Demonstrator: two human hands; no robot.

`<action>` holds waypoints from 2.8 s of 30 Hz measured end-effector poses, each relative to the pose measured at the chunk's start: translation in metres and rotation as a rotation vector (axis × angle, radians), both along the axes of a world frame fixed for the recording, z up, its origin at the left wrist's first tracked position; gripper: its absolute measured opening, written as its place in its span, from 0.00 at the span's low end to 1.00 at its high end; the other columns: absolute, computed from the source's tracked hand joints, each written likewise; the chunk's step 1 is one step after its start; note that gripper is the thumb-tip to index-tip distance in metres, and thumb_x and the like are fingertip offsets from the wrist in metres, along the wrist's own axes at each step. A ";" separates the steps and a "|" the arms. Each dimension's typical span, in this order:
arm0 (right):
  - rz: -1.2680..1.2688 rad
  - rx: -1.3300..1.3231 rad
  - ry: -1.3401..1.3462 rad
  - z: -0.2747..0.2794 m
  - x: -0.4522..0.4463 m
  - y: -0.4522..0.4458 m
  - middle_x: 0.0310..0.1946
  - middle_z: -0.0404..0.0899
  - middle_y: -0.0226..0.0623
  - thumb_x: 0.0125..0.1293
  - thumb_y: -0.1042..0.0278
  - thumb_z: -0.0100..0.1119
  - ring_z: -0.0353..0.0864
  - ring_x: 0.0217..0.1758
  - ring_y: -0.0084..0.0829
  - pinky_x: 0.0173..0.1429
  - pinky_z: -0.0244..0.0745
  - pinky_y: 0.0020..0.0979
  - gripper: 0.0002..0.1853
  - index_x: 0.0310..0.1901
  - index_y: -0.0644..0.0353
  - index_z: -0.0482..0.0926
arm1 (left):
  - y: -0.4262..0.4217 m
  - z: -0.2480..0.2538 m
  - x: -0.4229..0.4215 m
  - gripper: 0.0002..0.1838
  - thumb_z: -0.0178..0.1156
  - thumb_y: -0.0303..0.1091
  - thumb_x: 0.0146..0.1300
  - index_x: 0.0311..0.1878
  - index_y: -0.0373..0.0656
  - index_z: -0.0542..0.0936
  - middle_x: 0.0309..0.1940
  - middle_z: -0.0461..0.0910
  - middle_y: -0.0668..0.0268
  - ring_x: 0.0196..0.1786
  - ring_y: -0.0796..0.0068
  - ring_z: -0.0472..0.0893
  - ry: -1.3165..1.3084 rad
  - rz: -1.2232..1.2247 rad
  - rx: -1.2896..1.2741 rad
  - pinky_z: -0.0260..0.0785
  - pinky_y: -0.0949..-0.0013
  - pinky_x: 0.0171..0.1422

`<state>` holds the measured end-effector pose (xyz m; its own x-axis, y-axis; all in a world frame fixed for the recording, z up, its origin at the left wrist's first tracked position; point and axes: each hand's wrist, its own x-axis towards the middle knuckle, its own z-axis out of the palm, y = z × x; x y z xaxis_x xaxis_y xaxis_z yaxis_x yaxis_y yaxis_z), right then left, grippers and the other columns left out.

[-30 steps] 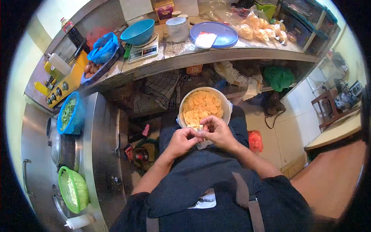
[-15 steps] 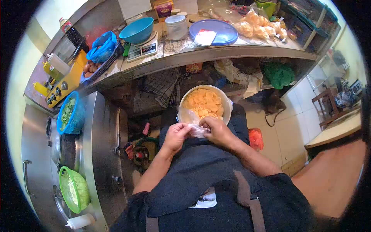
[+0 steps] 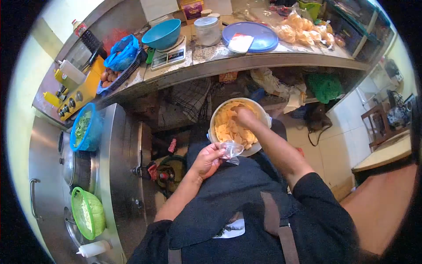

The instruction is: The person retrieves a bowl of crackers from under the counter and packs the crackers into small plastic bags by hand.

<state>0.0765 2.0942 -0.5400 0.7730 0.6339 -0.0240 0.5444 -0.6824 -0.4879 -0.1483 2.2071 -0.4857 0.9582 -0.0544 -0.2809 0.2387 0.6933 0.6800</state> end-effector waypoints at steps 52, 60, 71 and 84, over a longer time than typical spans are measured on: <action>-0.319 0.563 0.563 0.035 -0.068 -0.075 0.30 0.82 0.37 0.62 0.65 0.64 0.78 0.28 0.23 0.33 0.75 0.25 0.12 0.42 0.64 0.78 | 0.014 -0.009 0.019 0.23 0.51 0.45 0.67 0.61 0.45 0.68 0.59 0.72 0.60 0.61 0.62 0.72 -0.102 0.207 -0.034 0.66 0.56 0.62; -0.138 1.184 1.306 0.085 -0.084 -0.070 0.28 0.77 0.28 0.67 0.66 0.58 0.75 0.27 0.21 0.33 0.72 0.23 0.06 0.40 0.58 0.75 | -0.002 0.004 0.044 0.19 0.52 0.37 0.68 0.61 0.47 0.68 0.57 0.73 0.62 0.59 0.64 0.73 -0.152 0.117 0.008 0.66 0.55 0.63; -0.165 1.041 1.063 0.085 -0.089 -0.065 0.26 0.77 0.25 0.63 0.66 0.63 0.74 0.24 0.18 0.29 0.68 0.21 0.07 0.37 0.58 0.78 | -0.009 0.015 0.041 0.23 0.56 0.33 0.66 0.63 0.48 0.65 0.57 0.73 0.61 0.57 0.63 0.75 -0.203 0.112 -0.033 0.68 0.53 0.63; 0.238 0.631 -0.448 0.088 -0.110 -0.052 0.34 0.80 0.37 0.51 0.71 0.66 0.81 0.35 0.40 0.38 0.77 0.35 0.06 0.32 0.57 0.80 | -0.016 0.013 0.037 0.25 0.57 0.27 0.65 0.64 0.49 0.64 0.57 0.72 0.60 0.57 0.64 0.75 -0.185 0.125 -0.048 0.69 0.51 0.62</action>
<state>-0.0337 2.0419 -0.4521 0.4670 0.5736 0.6729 0.8753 -0.1923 -0.4436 -0.1112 2.1910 -0.4731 0.9933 0.0590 -0.0997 0.0232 0.7421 0.6699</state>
